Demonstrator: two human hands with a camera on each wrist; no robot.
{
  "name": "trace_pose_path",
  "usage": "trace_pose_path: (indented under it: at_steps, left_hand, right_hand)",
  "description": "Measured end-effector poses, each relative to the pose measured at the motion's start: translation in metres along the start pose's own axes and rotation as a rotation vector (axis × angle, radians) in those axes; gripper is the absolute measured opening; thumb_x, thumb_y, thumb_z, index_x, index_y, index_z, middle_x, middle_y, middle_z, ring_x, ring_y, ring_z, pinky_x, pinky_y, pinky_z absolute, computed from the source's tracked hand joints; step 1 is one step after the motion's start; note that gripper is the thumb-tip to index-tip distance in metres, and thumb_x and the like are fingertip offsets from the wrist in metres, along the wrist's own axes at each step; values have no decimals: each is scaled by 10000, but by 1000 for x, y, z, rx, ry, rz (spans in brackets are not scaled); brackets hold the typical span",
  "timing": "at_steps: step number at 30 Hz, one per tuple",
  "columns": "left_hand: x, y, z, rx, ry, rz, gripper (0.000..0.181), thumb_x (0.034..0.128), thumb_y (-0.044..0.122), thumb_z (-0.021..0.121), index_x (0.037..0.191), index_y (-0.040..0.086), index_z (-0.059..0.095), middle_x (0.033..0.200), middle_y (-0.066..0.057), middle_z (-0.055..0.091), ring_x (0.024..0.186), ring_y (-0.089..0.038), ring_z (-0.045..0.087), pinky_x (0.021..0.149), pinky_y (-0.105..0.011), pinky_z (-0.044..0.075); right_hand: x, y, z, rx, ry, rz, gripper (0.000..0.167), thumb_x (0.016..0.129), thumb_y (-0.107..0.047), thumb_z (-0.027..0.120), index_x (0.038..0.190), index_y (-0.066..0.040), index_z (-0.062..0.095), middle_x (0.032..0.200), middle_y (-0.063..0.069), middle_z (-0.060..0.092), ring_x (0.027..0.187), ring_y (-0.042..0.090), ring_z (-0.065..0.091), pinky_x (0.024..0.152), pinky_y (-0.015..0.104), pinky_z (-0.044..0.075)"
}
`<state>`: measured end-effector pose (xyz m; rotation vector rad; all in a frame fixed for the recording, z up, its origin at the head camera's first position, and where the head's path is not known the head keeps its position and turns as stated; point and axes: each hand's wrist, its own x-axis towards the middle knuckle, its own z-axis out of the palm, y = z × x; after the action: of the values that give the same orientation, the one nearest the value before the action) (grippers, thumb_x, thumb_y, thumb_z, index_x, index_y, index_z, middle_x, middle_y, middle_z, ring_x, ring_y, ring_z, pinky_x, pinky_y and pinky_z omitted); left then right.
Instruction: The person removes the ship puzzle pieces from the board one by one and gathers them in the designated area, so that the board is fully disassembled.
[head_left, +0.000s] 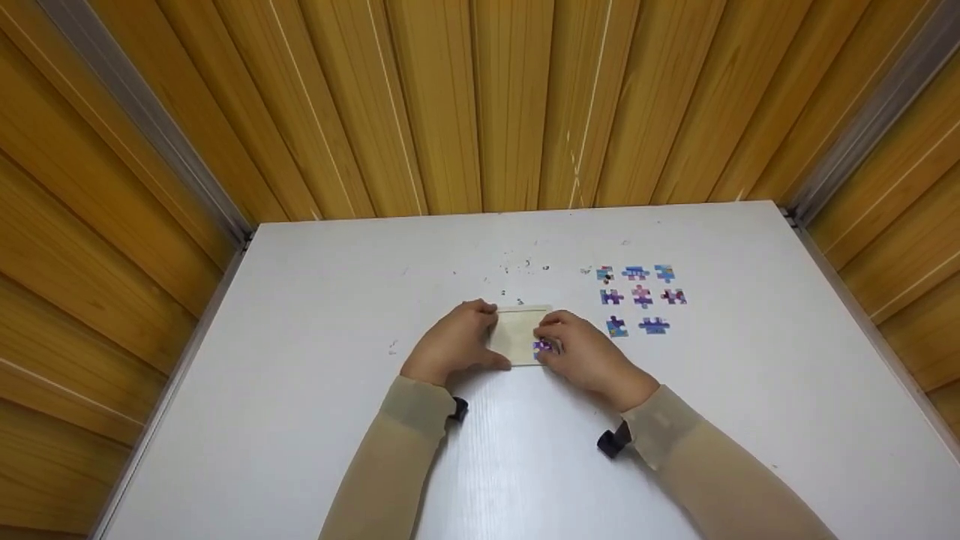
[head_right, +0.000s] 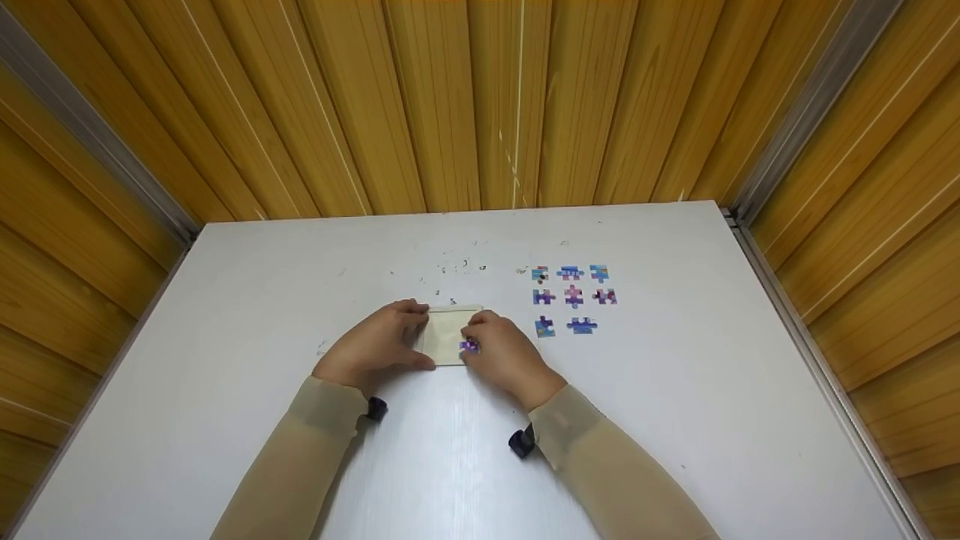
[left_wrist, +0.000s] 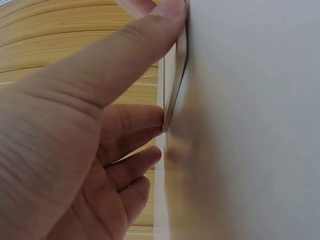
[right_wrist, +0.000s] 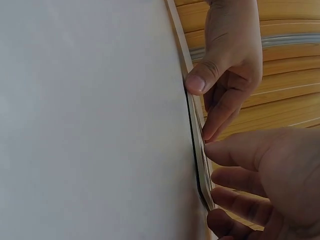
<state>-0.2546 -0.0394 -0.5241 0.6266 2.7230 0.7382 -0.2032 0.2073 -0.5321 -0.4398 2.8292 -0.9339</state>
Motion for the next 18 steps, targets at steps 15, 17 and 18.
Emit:
trace_pose_path:
  at_steps: [15, 17, 18]
  left_hand:
    - [-1, 2, -2, 20, -2, 21, 843, 848, 367, 1029, 1537, 18, 690, 1697, -135, 597, 1639, -354, 512, 1392, -463, 411]
    - [-1, 2, -1, 21, -5, 17, 850, 847, 369, 1030, 1540, 18, 687, 1700, -134, 595, 1646, -352, 503, 1395, -464, 407]
    - [-1, 2, -1, 21, -6, 17, 848, 847, 368, 1029, 1540, 18, 688, 1700, -134, 594, 1647, -351, 502, 1395, -464, 406]
  right_hand:
    - [-2, 3, 2, -33, 39, -85, 260, 1062, -169, 799, 1303, -84, 846, 1486, 121, 669, 1376, 371, 688, 1212, 560, 572]
    - [-2, 3, 2, -24, 37, -84, 251, 1060, -158, 799, 1295, -87, 850, 1481, 124, 667, 1379, 373, 686, 1218, 562, 568]
    - [-2, 3, 2, -19, 36, -81, 250, 1059, -154, 798, 1295, -88, 850, 1480, 125, 665, 1384, 374, 683, 1222, 564, 565]
